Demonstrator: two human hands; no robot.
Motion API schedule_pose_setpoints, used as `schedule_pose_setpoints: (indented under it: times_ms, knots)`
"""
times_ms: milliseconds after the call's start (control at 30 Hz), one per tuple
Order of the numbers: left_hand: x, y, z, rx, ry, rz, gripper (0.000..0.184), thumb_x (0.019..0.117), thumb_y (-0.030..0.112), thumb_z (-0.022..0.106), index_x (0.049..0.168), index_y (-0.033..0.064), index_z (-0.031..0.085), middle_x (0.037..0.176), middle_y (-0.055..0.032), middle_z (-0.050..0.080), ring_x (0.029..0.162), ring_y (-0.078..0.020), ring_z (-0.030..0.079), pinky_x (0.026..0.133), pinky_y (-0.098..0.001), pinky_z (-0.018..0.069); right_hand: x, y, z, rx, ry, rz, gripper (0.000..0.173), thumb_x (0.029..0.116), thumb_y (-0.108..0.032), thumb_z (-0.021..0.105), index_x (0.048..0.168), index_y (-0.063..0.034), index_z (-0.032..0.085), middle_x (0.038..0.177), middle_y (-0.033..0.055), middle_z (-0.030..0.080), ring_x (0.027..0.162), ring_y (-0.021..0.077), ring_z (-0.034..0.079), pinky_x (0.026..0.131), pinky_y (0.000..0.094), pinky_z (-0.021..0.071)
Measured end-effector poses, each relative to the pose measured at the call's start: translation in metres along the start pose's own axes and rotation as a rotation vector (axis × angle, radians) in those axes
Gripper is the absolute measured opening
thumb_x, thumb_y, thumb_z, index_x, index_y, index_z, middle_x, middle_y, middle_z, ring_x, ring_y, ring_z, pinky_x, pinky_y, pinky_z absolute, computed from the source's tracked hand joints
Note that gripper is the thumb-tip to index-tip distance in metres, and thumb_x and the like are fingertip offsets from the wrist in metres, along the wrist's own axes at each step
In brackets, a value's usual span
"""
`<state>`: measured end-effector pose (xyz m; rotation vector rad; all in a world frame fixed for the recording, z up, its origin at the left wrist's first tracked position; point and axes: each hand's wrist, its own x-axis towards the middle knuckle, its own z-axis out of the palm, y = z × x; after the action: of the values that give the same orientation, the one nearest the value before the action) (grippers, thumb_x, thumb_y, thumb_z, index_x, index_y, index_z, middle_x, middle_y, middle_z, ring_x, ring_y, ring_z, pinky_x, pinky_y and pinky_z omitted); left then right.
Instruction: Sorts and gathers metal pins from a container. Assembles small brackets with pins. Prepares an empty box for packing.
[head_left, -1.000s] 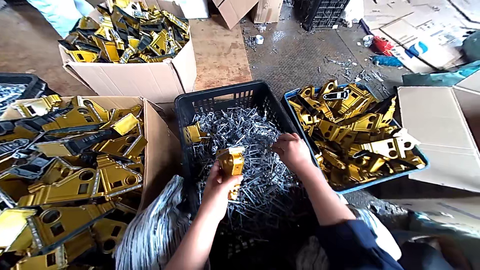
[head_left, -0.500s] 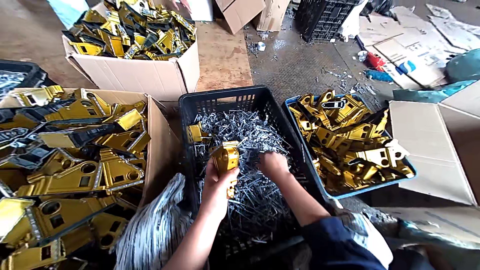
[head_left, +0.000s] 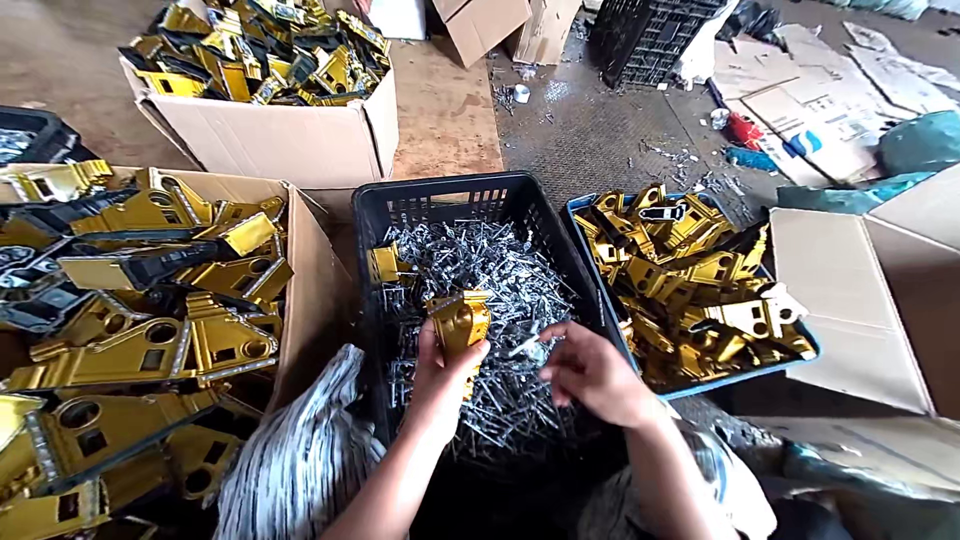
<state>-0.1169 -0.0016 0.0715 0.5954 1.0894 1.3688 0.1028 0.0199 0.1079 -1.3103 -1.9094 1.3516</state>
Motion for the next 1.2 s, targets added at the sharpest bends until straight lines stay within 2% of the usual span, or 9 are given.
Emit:
schedule_pose_setpoints:
  times_ms: [167, 233, 367, 533, 633, 800, 933, 1067, 1200]
  knots:
    - [0.003, -0.012, -0.002, 0.194, -0.024, 0.209, 0.087, 0.0801, 0.007, 0.08, 0.149, 0.0024, 0.027, 0.123, -0.014, 0.062, 0.108, -0.017, 0.068, 0.092, -0.031, 0.0597, 0.004, 0.013, 0.052, 0.352, -0.206, -0.049, 0.041, 0.0983, -0.005, 0.06, 0.137, -0.0001, 0.048, 0.083, -0.0004, 0.065, 0.064, 0.0103, 0.069, 0.062, 0.0294, 0.0639]
    - [0.006, -0.012, -0.002, 0.215, 0.008, 0.225, 0.085, 0.0818, 0.009, 0.079, 0.149, 0.0033, 0.028, 0.124, -0.0128, 0.062, 0.108, -0.0155, 0.068, 0.092, -0.03, 0.0593, 0.006, 0.011, 0.042, -0.04, -0.18, 0.04, 0.034, 0.1004, -0.013, 0.06, 0.133, -0.0041, 0.062, 0.086, 0.0058, 0.069, 0.068, 0.015, 0.071, 0.067, 0.0336, 0.0632]
    - [0.01, -0.006, -0.001, 0.071, 0.06, 0.049, 0.07, 0.0921, 0.011, 0.07, 0.149, 0.0092, 0.029, 0.115, -0.0082, 0.06, 0.088, -0.0116, 0.065, 0.073, -0.0262, 0.0569, 0.01, 0.008, 0.021, -0.769, -0.075, 0.409, 0.027, 0.1017, -0.018, 0.056, 0.122, -0.0151, 0.075, 0.114, 0.0231, 0.073, 0.11, 0.048, 0.067, 0.09, 0.0706, 0.0489]
    - [0.005, -0.005, 0.003, -0.219, -0.028, -0.171, 0.043, 0.1072, 0.014, 0.045, 0.147, 0.0152, 0.028, 0.098, -0.0083, 0.061, 0.076, -0.0151, 0.066, 0.066, -0.0271, 0.0584, 0.007, 0.021, 0.025, 0.116, 0.361, -0.222, 0.011, 0.0932, -0.009, 0.07, 0.101, -0.0051, 0.077, 0.093, 0.0006, 0.075, 0.085, 0.0074, 0.07, 0.079, 0.0268, 0.0599]
    - [-0.001, -0.011, 0.002, -0.309, -0.195, -0.188, 0.053, 0.104, 0.024, 0.051, 0.148, 0.0156, 0.022, 0.105, -0.0078, 0.06, 0.081, -0.0156, 0.067, 0.071, -0.0287, 0.0601, 0.016, 0.002, 0.047, 0.689, 0.363, -0.209, 0.013, 0.0899, 0.005, 0.066, 0.096, -0.0057, 0.071, 0.083, 0.0008, 0.074, 0.074, 0.0074, 0.068, 0.075, 0.0268, 0.0588]
    - [-0.002, -0.017, 0.002, -0.124, -0.261, -0.106, 0.107, 0.071, -0.002, 0.081, 0.153, 0.0109, 0.015, 0.122, -0.013, 0.06, 0.099, -0.0196, 0.068, 0.084, -0.0343, 0.0604, 0.026, 0.018, 0.065, 0.352, 0.477, -0.363, 0.006, 0.0867, -0.004, 0.077, 0.092, -0.0033, 0.073, 0.088, 0.0001, 0.073, 0.076, 0.0039, 0.065, 0.068, 0.0215, 0.0552]
    - [-0.003, -0.022, 0.003, 0.055, -0.336, -0.018, 0.099, 0.072, -0.009, 0.076, 0.151, 0.0055, 0.019, 0.126, -0.0156, 0.059, 0.11, -0.0236, 0.067, 0.091, -0.0384, 0.0598, 0.023, 0.023, 0.072, 0.174, 0.598, -0.506, 0.005, 0.0851, -0.014, 0.08, 0.085, -0.0122, 0.076, 0.108, 0.002, 0.063, 0.105, 0.0092, 0.059, 0.091, 0.026, 0.0527]
    - [-0.003, -0.02, -0.002, 0.144, -0.394, -0.087, 0.103, 0.072, -0.008, 0.075, 0.153, 0.0072, 0.014, 0.127, -0.0142, 0.059, 0.108, -0.0217, 0.068, 0.087, -0.0359, 0.0614, 0.022, 0.025, 0.073, 0.524, 0.389, -0.433, 0.046, 0.083, 0.003, 0.073, 0.123, -0.0094, 0.054, 0.144, 0.0112, 0.053, 0.133, 0.0257, 0.056, 0.104, 0.0435, 0.0563]
    - [-0.004, -0.021, -0.005, 0.153, -0.433, -0.133, 0.105, 0.07, -0.009, 0.074, 0.154, 0.0083, 0.013, 0.128, -0.0139, 0.059, 0.107, -0.0216, 0.068, 0.085, -0.0363, 0.0618, 0.025, 0.024, 0.065, 0.668, 0.297, -0.419, 0.059, 0.0807, 0.014, 0.067, 0.127, -0.0123, 0.043, 0.129, 0.0123, 0.066, 0.117, 0.0268, 0.067, 0.097, 0.0435, 0.0586]
